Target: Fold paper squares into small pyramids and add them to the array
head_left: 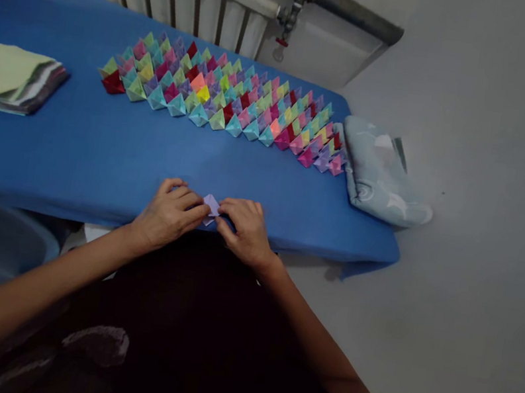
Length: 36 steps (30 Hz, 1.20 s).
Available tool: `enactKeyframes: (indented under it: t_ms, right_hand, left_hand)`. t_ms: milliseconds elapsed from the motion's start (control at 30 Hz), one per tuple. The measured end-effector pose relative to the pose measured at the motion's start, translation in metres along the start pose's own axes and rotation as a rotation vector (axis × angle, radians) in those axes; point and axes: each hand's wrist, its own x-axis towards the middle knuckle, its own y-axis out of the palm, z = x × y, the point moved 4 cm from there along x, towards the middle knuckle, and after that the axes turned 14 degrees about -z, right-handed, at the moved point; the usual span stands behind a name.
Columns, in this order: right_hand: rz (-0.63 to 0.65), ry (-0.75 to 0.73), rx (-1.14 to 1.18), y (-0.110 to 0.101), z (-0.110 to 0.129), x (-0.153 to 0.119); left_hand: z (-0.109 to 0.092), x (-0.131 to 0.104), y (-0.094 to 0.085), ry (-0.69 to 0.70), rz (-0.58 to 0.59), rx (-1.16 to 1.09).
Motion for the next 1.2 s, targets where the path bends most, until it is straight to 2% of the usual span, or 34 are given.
enactKeyframes:
  t_ms: [200,467,633,800,1000,1200]
  right_hand:
    - [-0.064,-0.076,-0.097,0.002,0.001,-0.005]
    - [0.023,-0.122,-0.144,0.005,-0.001,-0.005]
    - [0.063,-0.150,-0.143,0.004,0.000,-0.004]
    - [0.074,-0.117,-0.119,0.003,0.001,-0.003]
    - [0.043,-0.054,-0.097,0.004,0.001,-0.001]
    - [0.009,0.010,-0.091,0.006,-0.002,-0.001]
  left_hand:
    - [-0.002,0.001,0.000,-0.049,0.004,0.005]
    - [-0.002,-0.002,-0.001,-0.113,0.009,-0.051]
    - [0.002,0.002,0.000,-0.127,0.076,-0.076]
    - [0.003,0.006,0.003,-0.136,0.134,-0.081]
    - [0.004,0.002,0.004,-0.101,0.118,-0.001]
    - [0.007,0.002,0.003,-0.134,0.098,-0.066]
